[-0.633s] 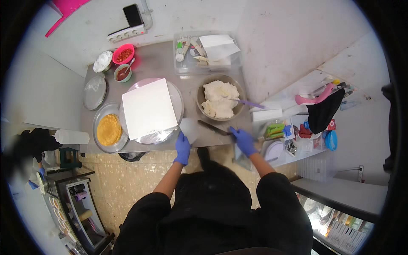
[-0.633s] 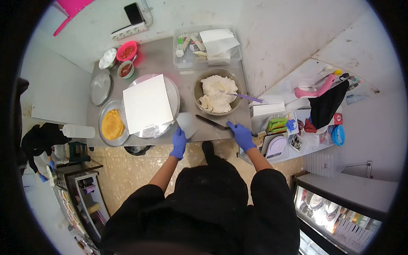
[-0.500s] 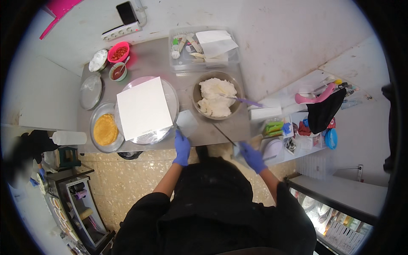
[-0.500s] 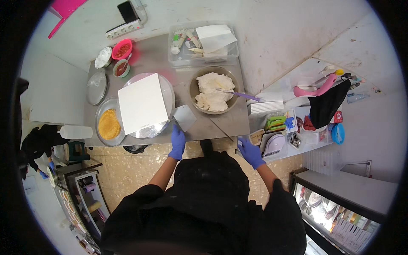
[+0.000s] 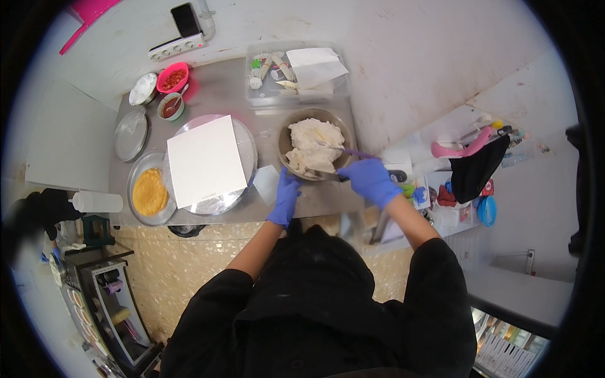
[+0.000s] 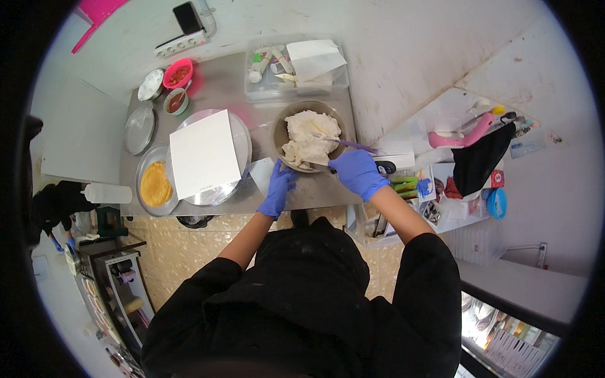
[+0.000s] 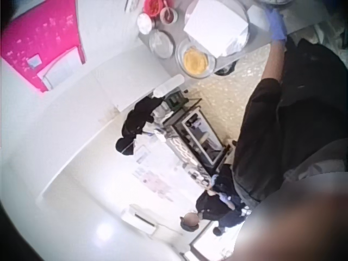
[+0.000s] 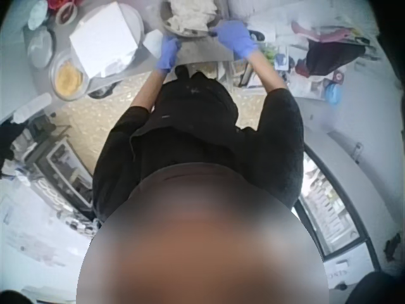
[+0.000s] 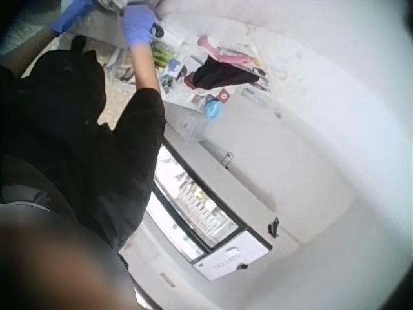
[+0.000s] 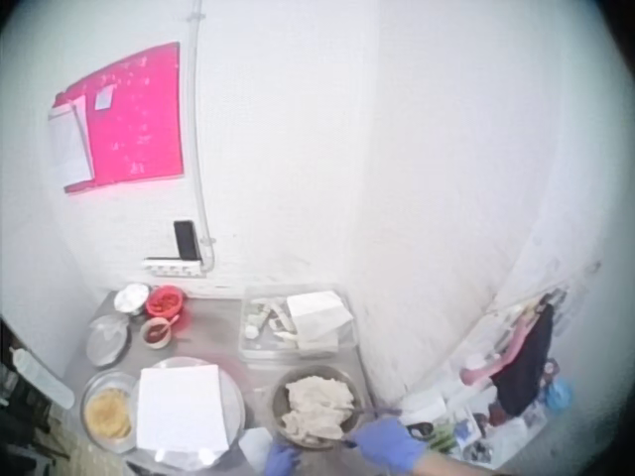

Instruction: The person assembles a layered crepe dessert by placing a crepe on parchment paper, spreading whipped cream, and repeating the process with additional crepes. The person uses a spatula to spread cream and handles crepes and parchment paper throughout.

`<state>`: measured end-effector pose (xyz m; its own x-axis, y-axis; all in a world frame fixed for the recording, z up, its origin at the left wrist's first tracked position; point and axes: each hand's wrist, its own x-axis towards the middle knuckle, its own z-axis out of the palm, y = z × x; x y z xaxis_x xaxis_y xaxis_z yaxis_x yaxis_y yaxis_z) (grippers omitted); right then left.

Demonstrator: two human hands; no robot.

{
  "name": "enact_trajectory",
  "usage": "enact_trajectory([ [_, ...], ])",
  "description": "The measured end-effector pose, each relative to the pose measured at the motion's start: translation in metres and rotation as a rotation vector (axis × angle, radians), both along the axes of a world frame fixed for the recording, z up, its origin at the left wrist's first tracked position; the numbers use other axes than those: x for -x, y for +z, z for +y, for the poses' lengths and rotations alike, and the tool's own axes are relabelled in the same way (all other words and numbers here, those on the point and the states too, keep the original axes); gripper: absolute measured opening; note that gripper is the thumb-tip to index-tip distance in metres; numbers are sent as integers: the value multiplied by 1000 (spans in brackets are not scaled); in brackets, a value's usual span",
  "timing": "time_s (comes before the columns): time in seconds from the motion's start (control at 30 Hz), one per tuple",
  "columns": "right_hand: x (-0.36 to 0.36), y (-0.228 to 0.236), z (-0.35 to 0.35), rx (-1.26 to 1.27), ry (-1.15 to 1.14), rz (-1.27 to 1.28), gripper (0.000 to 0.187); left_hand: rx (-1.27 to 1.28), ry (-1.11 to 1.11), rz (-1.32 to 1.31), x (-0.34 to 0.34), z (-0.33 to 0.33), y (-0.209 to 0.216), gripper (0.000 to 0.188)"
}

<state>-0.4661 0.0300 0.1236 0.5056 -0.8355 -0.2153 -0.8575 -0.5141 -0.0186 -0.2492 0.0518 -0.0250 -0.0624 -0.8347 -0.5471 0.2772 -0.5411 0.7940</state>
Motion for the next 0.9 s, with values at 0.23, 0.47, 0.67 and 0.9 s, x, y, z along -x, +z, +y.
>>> enact_trajectory([
  [0.23,20,-31,-2,-591,-499,-546,31,-17,-22,53,-1,5,-6,79],
  [0.47,-2,-10,23,-984,-751,-1174,38,-101,-183,59,-28,57,-5,48],
  [0.67,-140,-8,7,-423,-93,-840,31,-238,264,78,-115,147,1,32],
  [0.9,-227,-41,12,81,-116,-361,27,-106,790,-211,-253,145,15,33],
])
